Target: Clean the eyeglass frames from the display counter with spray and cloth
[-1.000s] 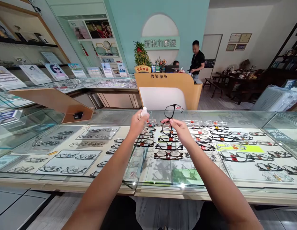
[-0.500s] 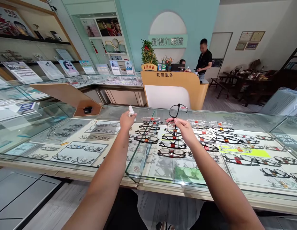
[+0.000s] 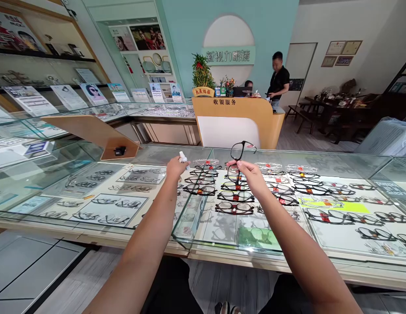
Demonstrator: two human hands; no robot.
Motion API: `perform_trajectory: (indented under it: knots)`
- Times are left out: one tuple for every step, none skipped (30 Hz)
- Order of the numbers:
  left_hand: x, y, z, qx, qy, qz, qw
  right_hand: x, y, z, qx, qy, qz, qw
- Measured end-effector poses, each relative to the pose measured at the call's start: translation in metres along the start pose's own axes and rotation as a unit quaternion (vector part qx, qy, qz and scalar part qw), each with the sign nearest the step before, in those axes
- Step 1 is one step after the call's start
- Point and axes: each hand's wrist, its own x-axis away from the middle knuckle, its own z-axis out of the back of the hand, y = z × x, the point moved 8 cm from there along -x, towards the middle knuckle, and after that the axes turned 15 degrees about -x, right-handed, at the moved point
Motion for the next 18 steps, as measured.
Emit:
perform_trajectory:
  knots:
    - [0.0, 0.0, -0.001, 0.002, 0.0, -0.002, 1.0, 0.0, 0.0, 0.0, 0.001, -0.001, 0.001, 1.0]
    - [0.0, 0.001, -0.001, 0.005, 0.0, -0.005, 1.0, 0.0, 0.001, -0.001, 0.003, -0.002, 0.002, 1.0]
    - [0.001, 0.001, -0.001, 0.009, 0.001, -0.007, 1.0, 0.0, 0.001, -0.001, 0.005, -0.002, 0.002, 1.0]
    - [0.002, 0.002, 0.0, 0.015, 0.004, -0.008, 1.0, 0.0, 0.001, -0.001, 0.006, -0.002, 0.001, 1.0]
    - [0.004, 0.002, 0.002, 0.021, 0.009, -0.007, 1.0, 0.0, 0.001, -0.002, 0.007, -0.001, 0.0, 1.0]
    - [0.006, 0.003, 0.006, 0.029, 0.019, -0.002, 0.999, 0.0, 0.001, -0.002, 0.006, 0.0, 0.0, 1.0]
    - [0.009, 0.003, 0.011, 0.037, 0.034, 0.007, 0.999, 0.0, 0.0, -0.002, 0.005, 0.002, 0.0, 1.0]
    - [0.013, 0.003, 0.019, 0.043, 0.052, 0.018, 0.998, 0.0, -0.001, -0.002, 0.003, 0.003, 0.001, 1.0]
    - [0.018, 0.004, 0.029, 0.054, 0.083, 0.029, 0.995, 0.0, -0.003, -0.002, 0.001, 0.003, 0.003, 1.0]
    - [0.024, 0.005, 0.042, 0.072, 0.129, 0.034, 0.988, 0.0, -0.005, -0.002, -0.001, 0.005, 0.006, 1.0]
    - [0.031, 0.009, 0.058, 0.098, 0.187, 0.028, 0.977, 0.001, -0.007, -0.002, -0.003, 0.006, 0.009, 1.0]
    - [0.041, 0.013, 0.075, 0.139, 0.257, 0.01, 0.956, 0.001, -0.009, -0.001, -0.004, 0.006, 0.013, 1.0]
    - [0.051, 0.019, 0.089, 0.188, 0.315, -0.017, 0.93, 0.0, -0.011, -0.001, -0.005, 0.007, 0.016, 1.0]
    - [0.058, 0.023, 0.099, 0.25, 0.345, -0.044, 0.904, 0.0, -0.012, 0.0, -0.004, 0.009, 0.018, 1.0]
    - [0.063, 0.028, 0.103, 0.319, 0.344, -0.065, 0.881, 0.0, -0.013, 0.0, -0.004, 0.011, 0.018, 1.0]
    - [0.064, 0.033, 0.102, 0.385, 0.311, -0.079, 0.865, 0.0, -0.013, 0.001, -0.002, 0.012, 0.018, 1.0]
    - [0.063, 0.041, 0.097, 0.442, 0.261, -0.089, 0.854, -0.001, -0.013, 0.002, -0.001, 0.013, 0.017, 1.0]
    - [0.064, 0.05, 0.089, 0.483, 0.202, -0.098, 0.846, -0.001, -0.012, 0.002, -0.001, 0.014, 0.016, 1.0]
